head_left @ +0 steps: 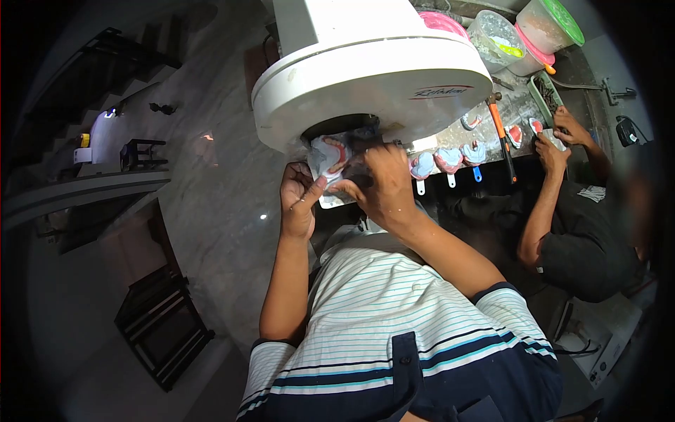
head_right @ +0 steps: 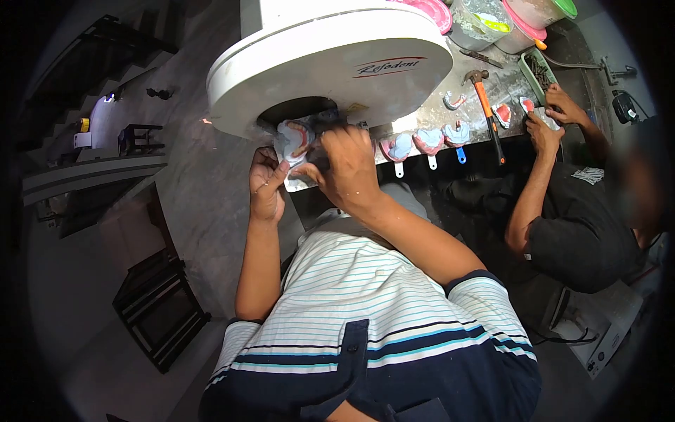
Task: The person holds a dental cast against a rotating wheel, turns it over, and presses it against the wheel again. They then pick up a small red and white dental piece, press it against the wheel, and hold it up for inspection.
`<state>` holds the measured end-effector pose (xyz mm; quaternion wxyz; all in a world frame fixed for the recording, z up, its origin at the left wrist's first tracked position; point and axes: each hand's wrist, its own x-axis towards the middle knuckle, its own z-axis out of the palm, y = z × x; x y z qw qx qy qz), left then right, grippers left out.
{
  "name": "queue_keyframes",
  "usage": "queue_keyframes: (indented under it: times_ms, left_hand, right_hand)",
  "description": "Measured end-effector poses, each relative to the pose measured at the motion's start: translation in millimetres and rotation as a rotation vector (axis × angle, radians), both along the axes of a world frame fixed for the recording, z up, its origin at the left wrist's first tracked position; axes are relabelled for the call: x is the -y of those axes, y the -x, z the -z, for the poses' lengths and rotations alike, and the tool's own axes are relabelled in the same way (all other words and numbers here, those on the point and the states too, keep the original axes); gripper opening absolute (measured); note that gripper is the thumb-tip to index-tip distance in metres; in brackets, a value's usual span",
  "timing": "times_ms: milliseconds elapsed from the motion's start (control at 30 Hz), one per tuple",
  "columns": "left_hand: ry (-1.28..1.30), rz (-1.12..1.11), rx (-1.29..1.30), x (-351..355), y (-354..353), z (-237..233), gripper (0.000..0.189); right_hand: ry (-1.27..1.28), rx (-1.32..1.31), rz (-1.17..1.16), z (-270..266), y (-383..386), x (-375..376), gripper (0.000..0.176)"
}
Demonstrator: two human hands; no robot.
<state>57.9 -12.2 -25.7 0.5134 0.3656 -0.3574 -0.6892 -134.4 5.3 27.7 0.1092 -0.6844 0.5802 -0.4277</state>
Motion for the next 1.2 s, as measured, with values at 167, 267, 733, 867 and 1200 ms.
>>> queue_keyframes:
  times_ms: [167,267,733,867,1200]
  left_hand:
    - [0.069,-0.013,0.082,-5.3,2.0,-5.4,0.036]
    - [0.064,-0.052,0.154,-2.3,3.9,-0.1,0.037]
    - [-0.017,-0.153,0.219,-1.6,10.5,-13.7,0.038]
    - [-0.039,-0.189,0.253,-1.6,14.8,-19.6,0.036]
    - [0.009,-0.24,0.329,-4.3,16.0,-16.1,0.036]
  right_hand:
    - [-0.086,0.09,-0.052,-6.2,7.9,3.5,0.053]
    - [-0.03,0.086,-0.11,-8.0,11.2,15.9,0.051]
    - [-0.047,0.153,-0.03,-2.0,8.9,19.4,0.041]
    - [-0.03,0.15,-0.046,-7.5,8.8,20.6,0.042]
    - [-0.019,0.169,-0.042,-4.5,5.4,20.2,0.038]
